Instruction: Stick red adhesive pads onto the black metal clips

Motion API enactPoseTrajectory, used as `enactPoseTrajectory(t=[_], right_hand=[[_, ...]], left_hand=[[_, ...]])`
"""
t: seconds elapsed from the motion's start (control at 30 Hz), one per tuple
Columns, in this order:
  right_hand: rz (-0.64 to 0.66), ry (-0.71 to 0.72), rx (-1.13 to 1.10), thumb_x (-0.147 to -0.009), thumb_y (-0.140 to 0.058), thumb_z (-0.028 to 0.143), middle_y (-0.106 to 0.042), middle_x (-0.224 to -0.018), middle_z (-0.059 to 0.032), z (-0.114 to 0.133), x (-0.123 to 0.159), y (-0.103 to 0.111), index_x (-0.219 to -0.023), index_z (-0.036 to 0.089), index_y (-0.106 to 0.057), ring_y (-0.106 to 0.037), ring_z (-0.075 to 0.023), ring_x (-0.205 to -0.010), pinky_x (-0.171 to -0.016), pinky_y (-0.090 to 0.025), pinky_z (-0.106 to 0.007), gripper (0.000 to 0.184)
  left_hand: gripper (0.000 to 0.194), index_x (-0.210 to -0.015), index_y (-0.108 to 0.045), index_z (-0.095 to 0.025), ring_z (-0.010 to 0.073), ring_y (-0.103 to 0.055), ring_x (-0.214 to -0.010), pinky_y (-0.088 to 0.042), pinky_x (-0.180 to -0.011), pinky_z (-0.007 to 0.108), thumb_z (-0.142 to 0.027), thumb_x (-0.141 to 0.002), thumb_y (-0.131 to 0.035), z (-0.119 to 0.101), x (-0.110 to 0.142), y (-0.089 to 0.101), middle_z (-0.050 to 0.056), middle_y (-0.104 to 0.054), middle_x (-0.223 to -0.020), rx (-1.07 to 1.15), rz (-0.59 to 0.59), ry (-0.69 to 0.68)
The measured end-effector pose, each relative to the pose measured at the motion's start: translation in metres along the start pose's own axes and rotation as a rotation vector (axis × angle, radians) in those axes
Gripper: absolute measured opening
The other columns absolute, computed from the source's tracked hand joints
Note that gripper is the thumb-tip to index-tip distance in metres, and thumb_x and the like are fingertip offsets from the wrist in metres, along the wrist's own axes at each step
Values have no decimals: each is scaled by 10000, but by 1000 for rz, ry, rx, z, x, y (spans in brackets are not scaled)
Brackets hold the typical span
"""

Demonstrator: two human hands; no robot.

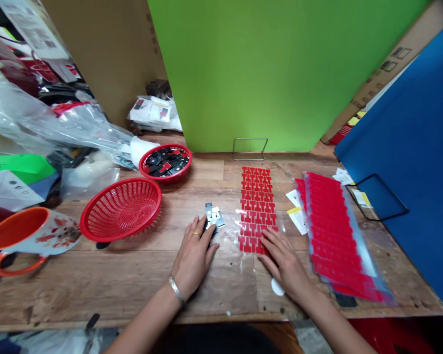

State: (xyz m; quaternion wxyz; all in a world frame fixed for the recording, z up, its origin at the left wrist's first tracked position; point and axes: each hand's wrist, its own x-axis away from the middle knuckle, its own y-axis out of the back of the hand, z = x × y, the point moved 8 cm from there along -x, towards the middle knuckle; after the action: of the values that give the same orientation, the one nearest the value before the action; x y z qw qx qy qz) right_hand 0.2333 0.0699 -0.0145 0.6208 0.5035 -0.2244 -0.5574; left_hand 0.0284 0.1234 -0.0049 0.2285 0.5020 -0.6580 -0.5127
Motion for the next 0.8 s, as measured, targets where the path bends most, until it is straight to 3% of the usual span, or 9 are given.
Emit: enactPoseTrajectory(t=[0.17,0.3,0.8], right_hand=[[-29,3,-13,-841,-505,265,-517,-1250,-110,-1,0,1,-1179,209,-532,-418,-273,-1205,-978,-372,-506,344],[-73,27,-28,-842,-500,266,-515,-1249,-113,-4,3,-2,-1183,209,-521,-440,-270,-1185,-959,-391,-499,347],[-124,58,-21,-832,-505,270,-527,-1234,-97,-10,9,-10,-1177,237,-518,-460,-295,-1162,-923,-425,-516,348]], left_hand=[[336,-1158,-530,-226,302,-214,-1312,-267,-1031,524,-232,-825,-482,-39,6,-8,100,-354,-1376,56,59,-82],[348,-1149,-540,-261,302,-233,-1305,-287,-1020,526,-250,-801,-531,-56,11,-16,92,-360,-1376,65,106,-119],[386,-1146,-534,-246,292,-310,-1275,-299,-1019,508,-220,-763,-574,-55,13,-16,111,-394,-1359,93,202,-66]])
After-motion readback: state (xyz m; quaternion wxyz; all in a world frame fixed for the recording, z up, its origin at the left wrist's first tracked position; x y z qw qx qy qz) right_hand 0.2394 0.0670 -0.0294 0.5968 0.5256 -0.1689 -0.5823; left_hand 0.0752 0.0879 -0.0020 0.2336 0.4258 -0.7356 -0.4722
